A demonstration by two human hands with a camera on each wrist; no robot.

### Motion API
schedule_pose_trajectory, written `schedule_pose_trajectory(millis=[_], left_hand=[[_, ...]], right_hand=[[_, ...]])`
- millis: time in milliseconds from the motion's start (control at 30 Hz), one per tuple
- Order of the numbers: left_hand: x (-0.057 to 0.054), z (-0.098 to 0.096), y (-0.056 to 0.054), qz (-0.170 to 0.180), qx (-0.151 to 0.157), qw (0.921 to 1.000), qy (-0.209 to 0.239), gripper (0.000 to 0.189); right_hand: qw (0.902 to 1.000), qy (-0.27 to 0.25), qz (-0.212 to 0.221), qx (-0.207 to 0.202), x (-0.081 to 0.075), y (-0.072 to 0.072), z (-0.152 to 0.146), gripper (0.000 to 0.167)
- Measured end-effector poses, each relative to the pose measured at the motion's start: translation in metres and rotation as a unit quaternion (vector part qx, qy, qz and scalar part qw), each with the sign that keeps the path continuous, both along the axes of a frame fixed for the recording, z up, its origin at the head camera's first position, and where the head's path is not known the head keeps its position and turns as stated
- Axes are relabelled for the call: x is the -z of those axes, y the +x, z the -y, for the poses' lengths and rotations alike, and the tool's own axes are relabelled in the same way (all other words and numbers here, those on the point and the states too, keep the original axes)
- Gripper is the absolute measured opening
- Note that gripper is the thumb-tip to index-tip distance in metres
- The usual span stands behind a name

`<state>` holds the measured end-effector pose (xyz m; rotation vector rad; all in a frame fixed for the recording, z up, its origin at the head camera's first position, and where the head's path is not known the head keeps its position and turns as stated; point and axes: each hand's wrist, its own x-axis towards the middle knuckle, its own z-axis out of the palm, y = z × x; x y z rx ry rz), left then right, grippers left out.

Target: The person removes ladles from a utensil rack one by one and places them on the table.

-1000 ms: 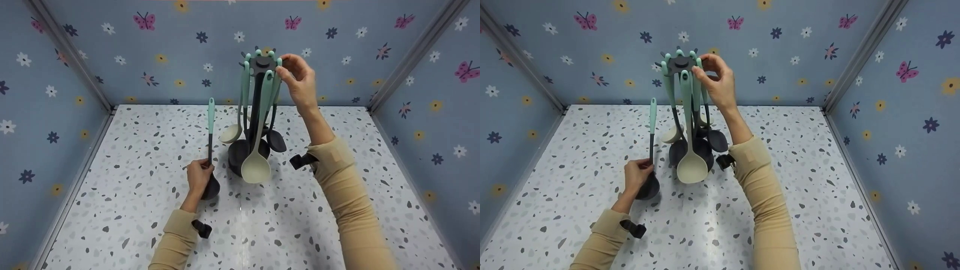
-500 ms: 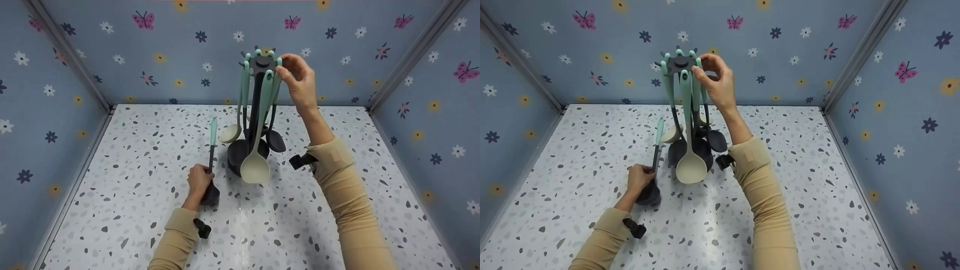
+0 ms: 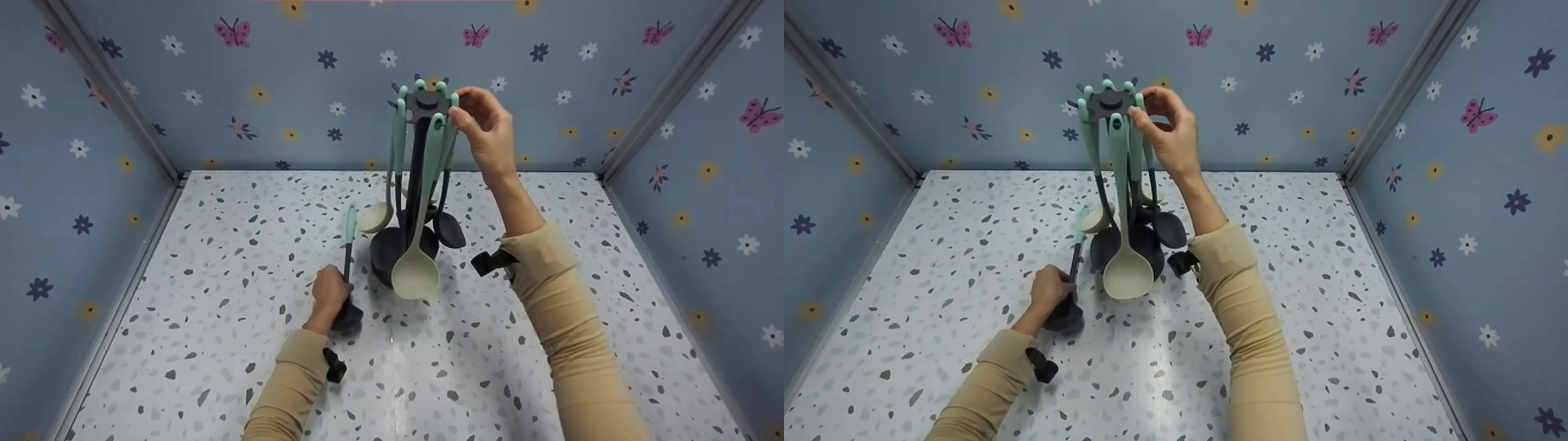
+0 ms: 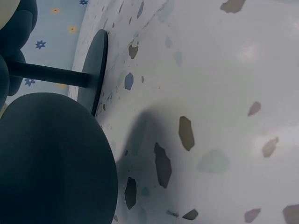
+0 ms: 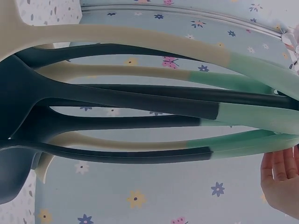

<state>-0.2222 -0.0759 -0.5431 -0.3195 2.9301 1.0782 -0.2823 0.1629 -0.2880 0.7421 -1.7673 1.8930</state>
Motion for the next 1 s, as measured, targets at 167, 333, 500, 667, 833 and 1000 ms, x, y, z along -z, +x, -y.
schedule_pose_trajectory(millis=[167, 333, 500, 667, 833, 1000], left_hand=[[0.002, -0.002, -0.003, 0.004, 0.007, 0.9996, -0.027, 0.014], [0.003, -0.004, -0.004, 0.004, 0.014, 0.9987, -0.049, 0.012], [0.003, -0.007, -0.005, 0.003, 0.023, 0.9977, -0.063, 0.009], [0.005, -0.010, -0.004, -0.013, 0.030, 0.9966, -0.076, 0.006], [0.006, -0.011, -0.002, -0.034, 0.034, 0.9957, -0.079, 0.005], [0.005, -0.009, -0.001, -0.035, 0.036, 0.9961, -0.072, 0.005]], right_hand=[[1.0000, 0.000, 0.001, 0.004, 0.000, -0.001, 0.000, 0.020], [1.0000, -0.003, 0.001, 0.003, 0.000, -0.002, 0.001, 0.020], [1.0000, 0.001, -0.003, 0.005, 0.001, -0.002, 0.000, 0.020], [1.0000, 0.004, -0.004, 0.006, 0.001, -0.002, 0.000, 0.020], [1.0000, 0.002, -0.004, 0.006, 0.001, -0.002, 0.000, 0.020], [0.9999, 0.005, -0.003, 0.009, 0.001, -0.001, 0.000, 0.021]])
